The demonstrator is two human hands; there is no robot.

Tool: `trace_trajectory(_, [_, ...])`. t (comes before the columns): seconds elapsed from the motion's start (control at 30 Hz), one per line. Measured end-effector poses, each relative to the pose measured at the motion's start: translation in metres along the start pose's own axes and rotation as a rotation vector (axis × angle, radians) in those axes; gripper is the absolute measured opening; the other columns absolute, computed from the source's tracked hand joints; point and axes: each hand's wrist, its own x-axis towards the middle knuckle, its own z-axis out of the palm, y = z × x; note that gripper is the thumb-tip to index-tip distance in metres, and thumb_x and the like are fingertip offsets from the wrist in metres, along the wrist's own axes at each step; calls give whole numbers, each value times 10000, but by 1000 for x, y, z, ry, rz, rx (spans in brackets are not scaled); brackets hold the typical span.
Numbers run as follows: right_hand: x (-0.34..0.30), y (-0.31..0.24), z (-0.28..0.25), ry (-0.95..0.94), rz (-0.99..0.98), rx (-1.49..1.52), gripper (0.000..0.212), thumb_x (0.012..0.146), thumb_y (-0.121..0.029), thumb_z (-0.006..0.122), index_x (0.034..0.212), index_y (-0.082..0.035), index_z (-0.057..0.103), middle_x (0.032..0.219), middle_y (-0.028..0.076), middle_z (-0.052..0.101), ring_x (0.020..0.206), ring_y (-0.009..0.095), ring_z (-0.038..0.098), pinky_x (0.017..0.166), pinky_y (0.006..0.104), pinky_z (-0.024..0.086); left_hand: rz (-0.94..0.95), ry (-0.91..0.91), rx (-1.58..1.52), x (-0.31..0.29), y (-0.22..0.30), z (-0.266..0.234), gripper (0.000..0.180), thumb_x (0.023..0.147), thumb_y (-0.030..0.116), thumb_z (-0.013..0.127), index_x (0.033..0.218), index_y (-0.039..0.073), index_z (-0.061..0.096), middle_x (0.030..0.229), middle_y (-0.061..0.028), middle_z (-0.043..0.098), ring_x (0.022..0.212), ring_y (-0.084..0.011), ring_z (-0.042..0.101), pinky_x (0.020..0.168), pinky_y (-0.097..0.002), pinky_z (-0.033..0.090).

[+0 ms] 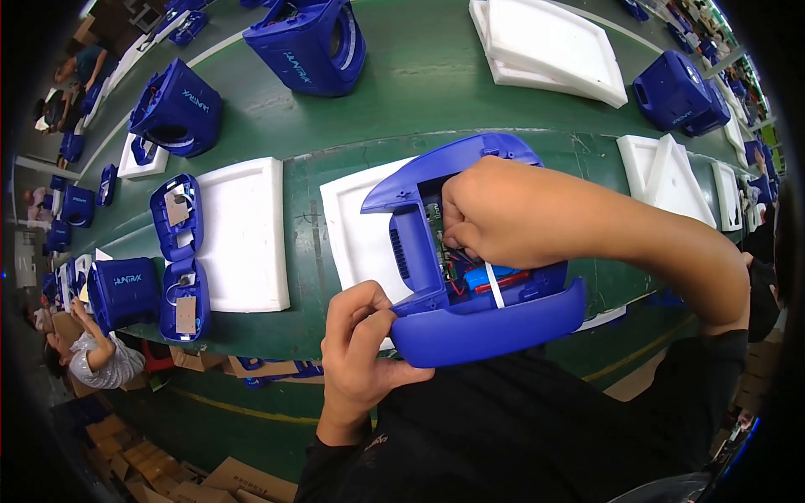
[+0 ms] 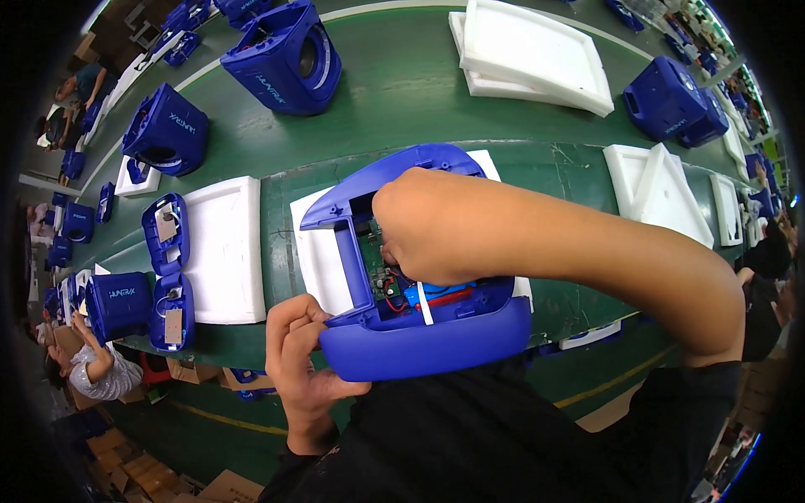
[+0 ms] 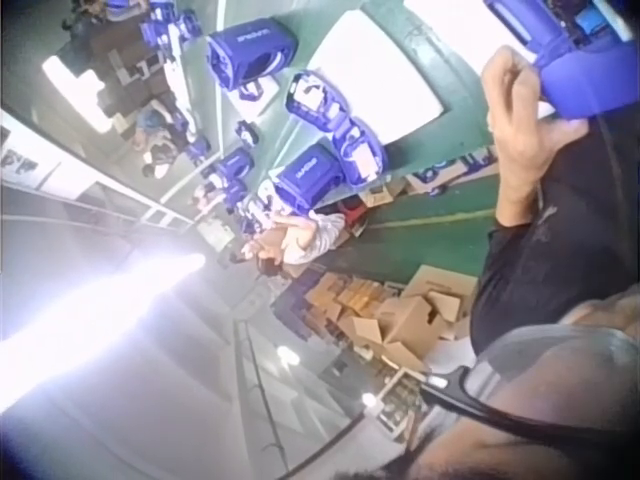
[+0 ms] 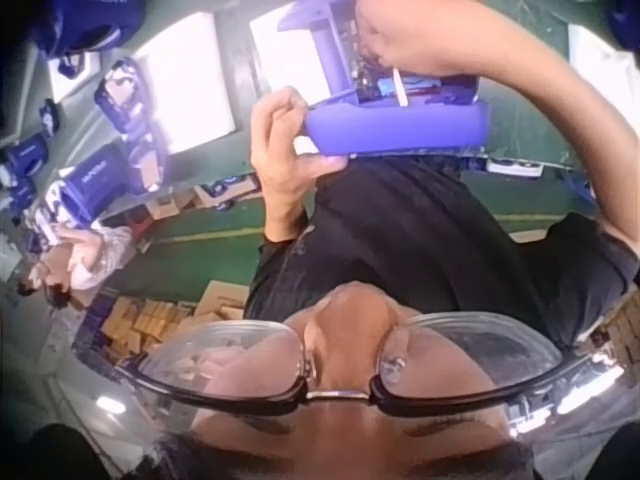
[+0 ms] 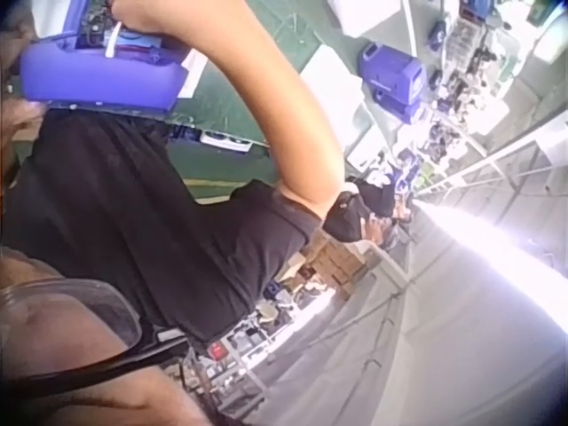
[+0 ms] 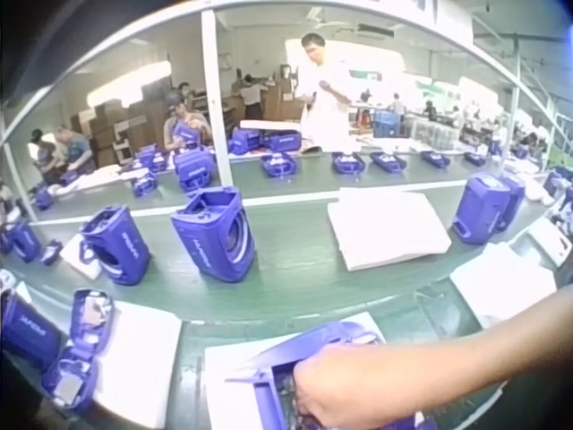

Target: The person assembles blue electronic portable units by hand, connecting internal ribbon cables to internal circuitry and closing the plastic housing.

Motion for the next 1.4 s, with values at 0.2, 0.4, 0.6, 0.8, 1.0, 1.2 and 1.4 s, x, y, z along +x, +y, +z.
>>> trace_trajectory(0.2, [2, 0, 3, 48, -10, -48, 243, 1012, -159, 692, 973, 52, 807, 924, 277, 784, 897, 458, 775, 838, 515, 623, -7, 0, 18, 1, -1, -1, 544, 674, 103, 1017, 1056, -34, 656, 1203, -161, 596, 889, -209, 676, 744, -314, 611])
trace_trajectory(0.4, [-36, 2, -3, 305, -81, -69, 202, 1029, -148, 693, 1015, 35, 778, 944, 197, 793, 871, 375, 770, 788, 466, 591, 46, -21, 3, 7, -4, 2, 538, 671, 93, 1007, 1063, -41, 663, 1247, -169, 576, 905, -213, 684, 759, -321, 627])
trace_trajectory(0.6, [-95, 34, 21, 626, -93, 395, 191, 1013, -166, 793, 1066, 16, 769, 939, 92, 772, 806, 168, 752, 676, 297, 544, -100, -21, 51, -6, 0, -13, 514, 637, 71, 984, 1040, -56, 691, 1211, -162, 597, 899, -209, 709, 760, -333, 655])
trace_trajectory(0.8, [-135, 86, 77, 420, -385, 702, 522, 835, -120, 1006, 1247, 46, 732, 1121, 133, 788, 935, 190, 780, 770, 315, 640, -226, 82, -208, 6, 13, -13, 549, 718, 58, 952, 1190, -47, 694, 1046, -90, 694, 852, -155, 724, 666, -265, 623])
trace_trajectory(1.0, [-104, 67, 77, 759, -198, 1209, 557, 1038, -178, 829, 1485, 88, 631, 1018, 102, 763, 837, 146, 725, 772, 295, 602, -331, 183, -295, 79, 12, -4, 477, 996, 46, 815, 1427, -94, 664, 859, -28, 686, 771, -58, 643, 620, -184, 462])
trace_trajectory(1.2, [-71, 86, 89, 965, -245, 515, 568, 1109, -304, 740, 1541, 52, 644, 1081, 92, 709, 916, 147, 668, 786, 301, 573, -524, 163, -278, 98, 4, 4, 341, 1039, 126, 807, 1292, -97, 757, 718, 32, 610, 647, -7, 533, 575, -193, 370])
trace_trajectory(1.4, [-80, 48, 96, 993, -238, 672, 576, 1124, -270, 703, 1569, 81, 597, 1231, 211, 771, 1059, 229, 764, 865, 359, 622, -457, 173, -275, 91, -4, 4, 352, 1056, 158, 797, 1303, -89, 759, 710, 53, 589, 643, 11, 497, 569, -192, 346])
